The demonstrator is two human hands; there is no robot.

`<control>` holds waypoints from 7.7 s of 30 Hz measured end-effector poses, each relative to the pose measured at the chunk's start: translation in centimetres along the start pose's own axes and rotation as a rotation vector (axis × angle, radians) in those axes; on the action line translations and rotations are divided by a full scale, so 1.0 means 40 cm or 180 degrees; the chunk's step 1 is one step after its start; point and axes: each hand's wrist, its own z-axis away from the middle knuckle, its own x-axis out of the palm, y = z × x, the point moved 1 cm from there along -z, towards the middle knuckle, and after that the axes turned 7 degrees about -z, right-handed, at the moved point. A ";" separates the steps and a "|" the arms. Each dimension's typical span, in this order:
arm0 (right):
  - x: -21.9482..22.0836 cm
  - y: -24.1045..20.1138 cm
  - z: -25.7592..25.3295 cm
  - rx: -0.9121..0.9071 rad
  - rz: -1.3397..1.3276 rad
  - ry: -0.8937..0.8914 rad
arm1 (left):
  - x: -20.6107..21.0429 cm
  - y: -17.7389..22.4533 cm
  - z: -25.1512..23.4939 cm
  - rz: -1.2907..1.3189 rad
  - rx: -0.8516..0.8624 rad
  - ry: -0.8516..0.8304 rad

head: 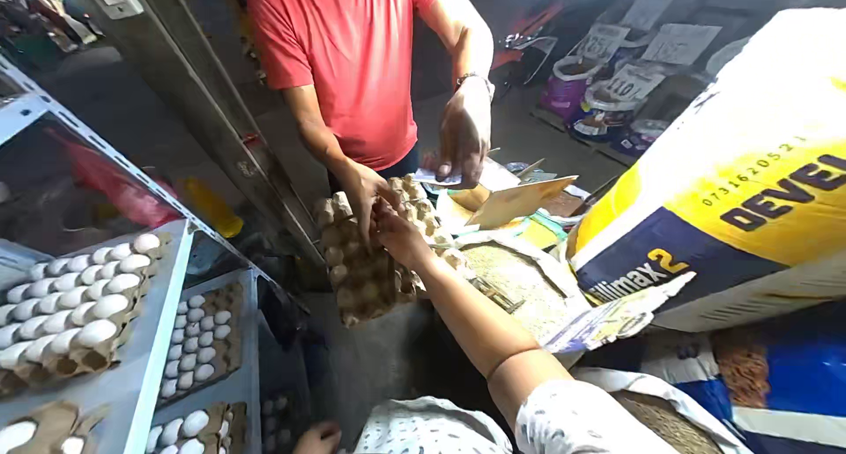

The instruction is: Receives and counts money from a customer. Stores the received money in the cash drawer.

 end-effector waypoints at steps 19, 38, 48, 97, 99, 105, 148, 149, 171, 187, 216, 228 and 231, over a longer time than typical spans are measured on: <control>-0.042 -0.055 -0.224 -0.1319 -0.5693 0.1001 | -0.469 1.060 -0.107 0.5115 0.2541 -0.0076; -0.044 -0.019 -0.179 -0.1471 -0.5316 0.1238 | -0.421 1.144 -0.090 0.4772 0.2189 0.0181; -0.036 0.002 -0.183 -0.1858 -0.5229 0.1067 | -0.408 1.135 -0.109 0.4790 0.2485 0.0237; 0.552 0.082 0.325 -0.3024 -0.0103 -0.2547 | -0.142 0.152 0.271 0.6774 0.2534 0.1838; 0.586 0.061 0.397 -0.2825 -0.0119 -0.2469 | -0.095 0.122 0.344 0.6705 0.2766 0.1914; 0.624 0.012 0.591 -0.2382 0.0162 -0.3349 | 0.069 0.045 0.574 0.6414 0.2398 0.2311; 0.599 0.249 2.194 -0.3336 -0.1446 -0.7876 | 1.344 0.011 1.531 0.6089 0.1230 0.9568; 0.585 0.250 2.236 -0.3310 -0.1610 -0.7912 | 1.365 0.010 1.560 0.5933 0.1128 0.9590; 0.659 0.306 3.046 -0.3102 -0.2545 -0.8182 | 1.856 -0.288 2.073 0.5057 0.1315 1.0022; 0.733 0.226 3.436 -0.3739 -0.2026 -0.7682 | 2.051 -0.529 2.411 0.5007 0.1738 0.9329; 0.789 0.219 3.781 -0.3297 -0.1067 -0.6571 | 2.224 -0.829 2.689 0.5790 0.2644 0.7753; 0.803 0.216 3.773 -0.3165 -0.0971 -0.6493 | 2.208 -0.852 2.683 0.5965 0.2988 0.7548; 0.805 0.218 3.768 -0.3173 -0.0980 -0.6418 | 2.204 -0.859 2.677 0.6032 0.3129 0.7492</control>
